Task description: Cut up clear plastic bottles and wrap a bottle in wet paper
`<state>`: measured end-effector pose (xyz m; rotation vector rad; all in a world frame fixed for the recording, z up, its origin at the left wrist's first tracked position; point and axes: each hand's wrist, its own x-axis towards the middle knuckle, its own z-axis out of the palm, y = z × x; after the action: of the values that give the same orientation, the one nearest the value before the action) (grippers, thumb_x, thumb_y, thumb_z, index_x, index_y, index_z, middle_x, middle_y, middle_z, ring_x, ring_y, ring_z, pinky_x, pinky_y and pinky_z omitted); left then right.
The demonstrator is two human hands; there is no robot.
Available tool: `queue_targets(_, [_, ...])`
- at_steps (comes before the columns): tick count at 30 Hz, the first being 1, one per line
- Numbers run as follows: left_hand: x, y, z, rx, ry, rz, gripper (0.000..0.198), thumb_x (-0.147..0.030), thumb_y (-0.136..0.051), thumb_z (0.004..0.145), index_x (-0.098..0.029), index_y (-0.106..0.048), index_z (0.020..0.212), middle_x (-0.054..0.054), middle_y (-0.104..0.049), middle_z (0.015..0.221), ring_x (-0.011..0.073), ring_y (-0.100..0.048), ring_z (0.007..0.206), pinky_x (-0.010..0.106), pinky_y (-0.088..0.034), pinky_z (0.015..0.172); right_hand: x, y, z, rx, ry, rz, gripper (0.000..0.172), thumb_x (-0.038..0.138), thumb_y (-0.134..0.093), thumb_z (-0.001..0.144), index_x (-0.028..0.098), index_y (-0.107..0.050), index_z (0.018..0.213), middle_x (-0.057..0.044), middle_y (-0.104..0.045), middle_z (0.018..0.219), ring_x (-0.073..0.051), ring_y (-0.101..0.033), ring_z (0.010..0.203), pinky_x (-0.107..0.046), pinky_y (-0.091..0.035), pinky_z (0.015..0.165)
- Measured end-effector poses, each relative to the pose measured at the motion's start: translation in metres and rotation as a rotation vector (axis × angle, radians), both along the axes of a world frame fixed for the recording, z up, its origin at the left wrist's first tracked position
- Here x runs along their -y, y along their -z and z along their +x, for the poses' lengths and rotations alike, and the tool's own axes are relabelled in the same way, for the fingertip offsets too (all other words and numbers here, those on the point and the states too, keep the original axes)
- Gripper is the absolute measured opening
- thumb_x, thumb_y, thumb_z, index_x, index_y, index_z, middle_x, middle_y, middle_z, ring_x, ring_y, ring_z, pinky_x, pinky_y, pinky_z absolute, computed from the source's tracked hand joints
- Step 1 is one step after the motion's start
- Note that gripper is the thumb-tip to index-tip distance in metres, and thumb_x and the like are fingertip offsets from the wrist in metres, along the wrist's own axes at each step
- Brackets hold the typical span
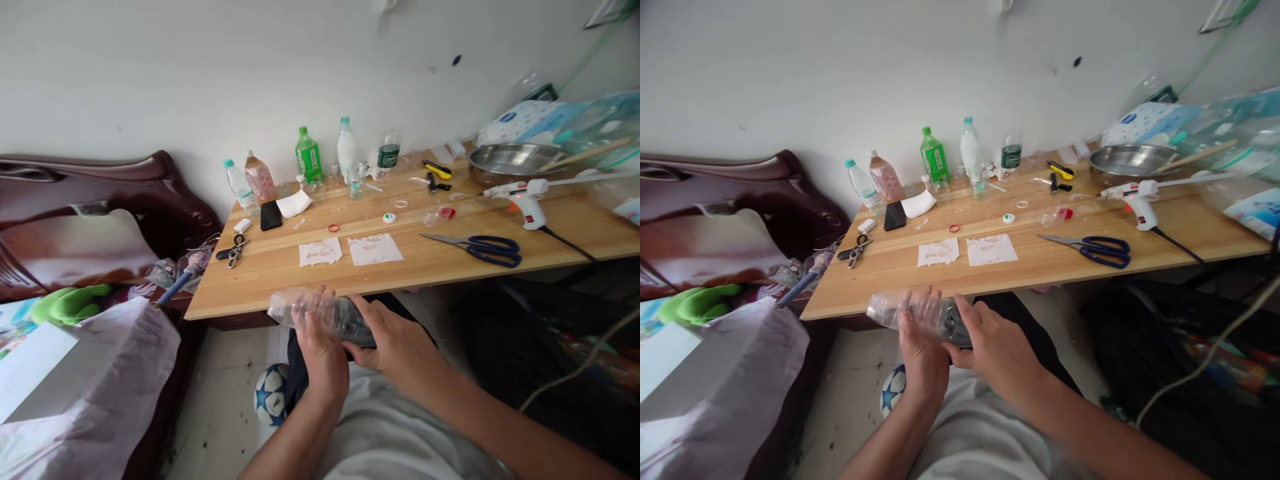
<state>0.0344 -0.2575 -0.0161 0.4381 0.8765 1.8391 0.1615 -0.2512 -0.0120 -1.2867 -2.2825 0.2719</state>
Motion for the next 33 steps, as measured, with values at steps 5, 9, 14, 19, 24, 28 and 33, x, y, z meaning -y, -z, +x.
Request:
queue_targets(5, [-0.008, 0.017, -0.008, -0.213, 0.112, 0.26, 0.06, -0.068, -0.075, 0.069, -0.029, -0.062, 0.113, 0.007, -0.067, 0.115, 0.029, -0.063, 0.116, 0.044, -0.049, 0.1, -0.002, -0.004, -0.001, -0.475, -0.113, -0.366, 0.061, 0.024, -0.07, 0.08, 0.024, -0.036, 0.131, -0.011, -0.063, 0.122, -0.025, -0.065, 0.108, -0.038, -0.053, 0.091])
queue_targets(9, [-0.013, 0.024, -0.014, -0.225, 0.131, 0.275, 0.069, -0.078, -0.07, 0.064, -0.028, -0.067, 0.112, 0.008, -0.062, 0.125, 0.0317, -0.054, 0.127, 0.045, -0.045, 0.107, -0.005, -0.009, -0.001, -0.691, -0.189, -0.565, 0.064, 0.036, -0.079, 0.077, 0.024, -0.042, 0.128, -0.011, -0.062, 0.125, -0.024, -0.064, 0.11, -0.035, -0.054, 0.09])
queue_targets(14, [-0.005, 0.035, -0.02, -0.163, 0.215, 0.185, 0.071, -0.078, -0.066, 0.068, -0.033, -0.063, 0.123, 0.008, -0.066, 0.123, 0.0276, -0.065, 0.112, 0.042, -0.052, 0.097, -0.003, -0.005, -0.004, -0.703, -0.082, -0.424, 0.076, 0.034, -0.077, 0.077, 0.025, -0.035, 0.14, -0.01, -0.062, 0.129, -0.024, -0.061, 0.116, -0.038, -0.051, 0.097])
queue_targets(19, [0.015, 0.04, -0.061, -0.403, 0.544, 0.121, 0.083, -0.061, -0.081, 0.065, -0.028, -0.055, 0.136, 0.015, -0.062, 0.135, 0.036, -0.056, 0.128, 0.053, -0.042, 0.109, 0.013, 0.002, 0.009, -0.424, -0.08, -0.298, 0.058, 0.029, -0.074, 0.075, 0.022, -0.051, 0.128, -0.009, -0.065, 0.124, -0.024, -0.066, 0.106, -0.035, -0.055, 0.09])
queue_targets(24, [0.034, 0.031, -0.119, -0.648, 0.714, 0.103, 0.115, -0.071, -0.077, 0.056, -0.037, -0.026, 0.154, 0.018, -0.045, 0.153, 0.0394, -0.041, 0.141, 0.063, -0.034, 0.111, 0.033, 0.029, 0.031, -0.093, -0.11, -0.054, 0.059, 0.026, -0.069, 0.081, 0.015, -0.049, 0.135, -0.014, -0.065, 0.125, -0.029, -0.064, 0.109, -0.042, -0.057, 0.087])
queue_targets(28, [0.039, 0.008, -0.113, -1.178, 0.657, 0.168, 0.087, -0.051, -0.079, 0.073, -0.032, -0.041, 0.15, 0.015, -0.042, 0.155, 0.0377, -0.036, 0.144, 0.057, -0.027, 0.118, 0.044, 0.042, 0.033, 0.119, -0.233, 0.143, 0.052, 0.028, -0.063, 0.09, 0.011, -0.05, 0.138, -0.017, -0.062, 0.131, -0.031, -0.063, 0.108, -0.044, -0.057, 0.086])
queue_targets(33, [0.039, 0.015, -0.073, -1.391, 0.836, 0.3, 0.067, -0.032, -0.074, 0.082, -0.035, -0.049, 0.144, 0.011, -0.065, 0.133, 0.0313, -0.062, 0.122, 0.047, -0.049, 0.103, 0.051, 0.041, 0.027, 0.24, -0.273, 0.125, 0.048, 0.04, -0.06, 0.095, 0.007, -0.056, 0.13, -0.018, -0.067, 0.121, -0.034, -0.064, 0.103, -0.045, -0.058, 0.078])
